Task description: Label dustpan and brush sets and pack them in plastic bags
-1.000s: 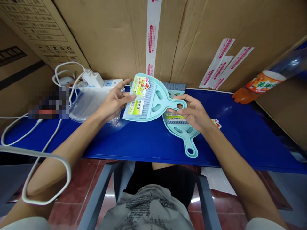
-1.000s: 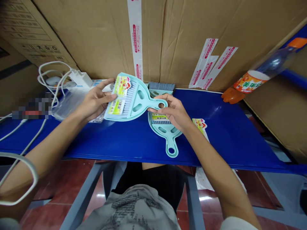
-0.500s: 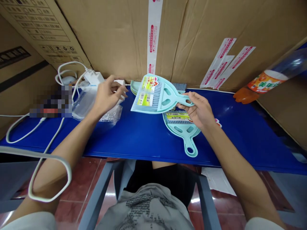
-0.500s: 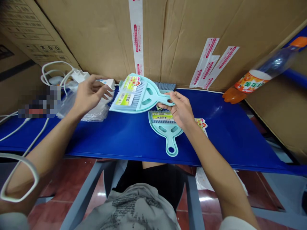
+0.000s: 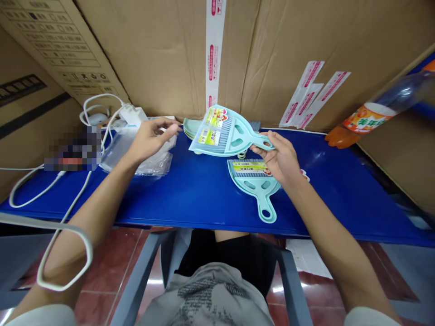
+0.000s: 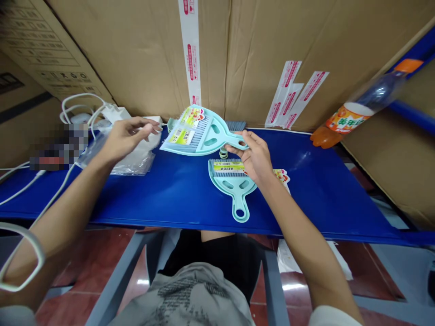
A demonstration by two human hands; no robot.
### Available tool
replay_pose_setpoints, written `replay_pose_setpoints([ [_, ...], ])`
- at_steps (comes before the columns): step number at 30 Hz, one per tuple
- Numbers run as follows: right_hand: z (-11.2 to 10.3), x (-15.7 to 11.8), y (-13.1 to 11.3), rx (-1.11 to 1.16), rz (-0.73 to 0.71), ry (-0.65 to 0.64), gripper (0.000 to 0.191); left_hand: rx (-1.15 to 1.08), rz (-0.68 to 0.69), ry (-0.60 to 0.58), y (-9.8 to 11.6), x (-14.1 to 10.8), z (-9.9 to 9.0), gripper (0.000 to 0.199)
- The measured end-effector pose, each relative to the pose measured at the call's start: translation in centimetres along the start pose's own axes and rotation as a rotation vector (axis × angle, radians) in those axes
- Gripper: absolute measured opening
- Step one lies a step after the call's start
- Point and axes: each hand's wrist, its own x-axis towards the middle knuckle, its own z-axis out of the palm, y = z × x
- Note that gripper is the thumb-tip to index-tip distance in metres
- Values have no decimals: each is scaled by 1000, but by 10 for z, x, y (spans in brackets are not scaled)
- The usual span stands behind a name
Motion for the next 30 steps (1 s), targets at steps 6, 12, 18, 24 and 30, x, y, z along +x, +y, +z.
replay_pose_setpoints([
  [6, 17, -13, -4, 95, 21, -106, 34, -886, -150, -328, 42, -26, 46, 69],
  [12, 35, -32, -5, 98, 95, -235, 34, -1063, -209, -218, 52, -41, 67, 40],
  [18, 32, -32, -9, 10, 139, -272, 39, -1090, -297, -86, 48, -32, 62, 36],
  [24, 7, -6, -11, 21, 343, -102, 43, -1058, -451, -306, 40, -29, 58, 38],
  [30, 15, -17, -11, 15, 757, -393, 51, -1034, -639, -402, 40, -44, 67, 32],
])
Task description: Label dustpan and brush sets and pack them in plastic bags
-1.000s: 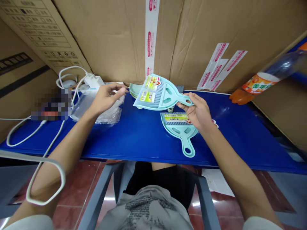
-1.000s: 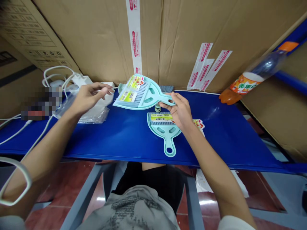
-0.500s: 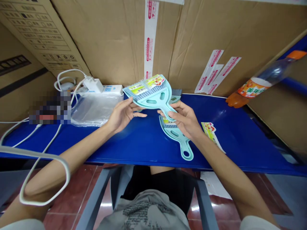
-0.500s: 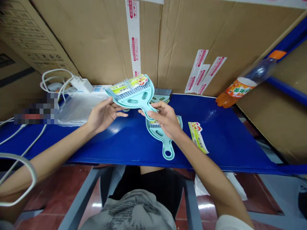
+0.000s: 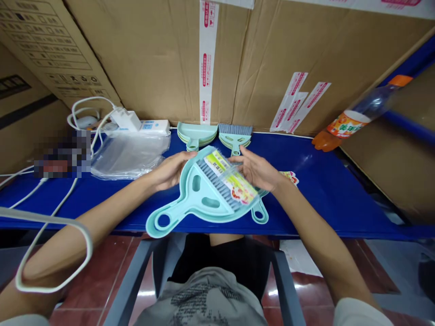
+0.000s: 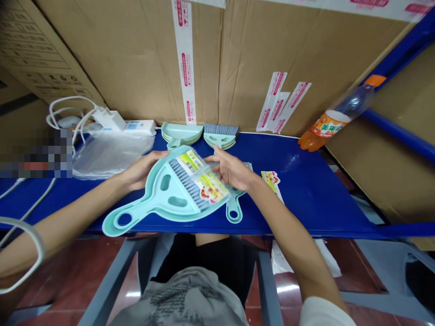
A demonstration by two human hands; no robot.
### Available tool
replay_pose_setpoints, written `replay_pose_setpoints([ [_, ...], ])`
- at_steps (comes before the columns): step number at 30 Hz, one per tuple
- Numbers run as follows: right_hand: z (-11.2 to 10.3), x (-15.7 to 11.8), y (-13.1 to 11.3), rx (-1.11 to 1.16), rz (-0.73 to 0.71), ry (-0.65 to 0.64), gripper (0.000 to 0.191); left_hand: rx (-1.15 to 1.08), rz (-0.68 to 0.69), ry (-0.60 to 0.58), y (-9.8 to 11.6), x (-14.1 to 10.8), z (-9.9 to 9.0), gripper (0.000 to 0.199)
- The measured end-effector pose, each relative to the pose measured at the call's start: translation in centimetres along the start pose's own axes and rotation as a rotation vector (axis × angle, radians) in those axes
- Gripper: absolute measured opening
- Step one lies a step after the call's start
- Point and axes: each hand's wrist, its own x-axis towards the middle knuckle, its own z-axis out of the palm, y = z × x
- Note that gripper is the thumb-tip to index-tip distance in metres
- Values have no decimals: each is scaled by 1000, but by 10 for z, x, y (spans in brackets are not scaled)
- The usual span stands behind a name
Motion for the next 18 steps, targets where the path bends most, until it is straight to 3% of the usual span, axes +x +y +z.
replay_pose_setpoints([
  [5, 18, -4, 13, -24, -95, -122, 32, 44, 13, 27, -2, -2, 2, 26],
  [13, 14, -8, 6, -40, -194, -70, 33, 229, 183, -46, 14, 2, -7, 45],
  [15, 12, -8, 2, -31, -253, -25, 34, 434, 313, 40, 28, 3, -21, 48],
  [16, 11, -8, 0, -24, -289, 9, 35, 598, 400, 139, 37, 2, -32, 44],
  [18, 6, -7, -4, -9, -360, 91, 36, 1003, 546, 470, 55, 0, -62, 29],
])
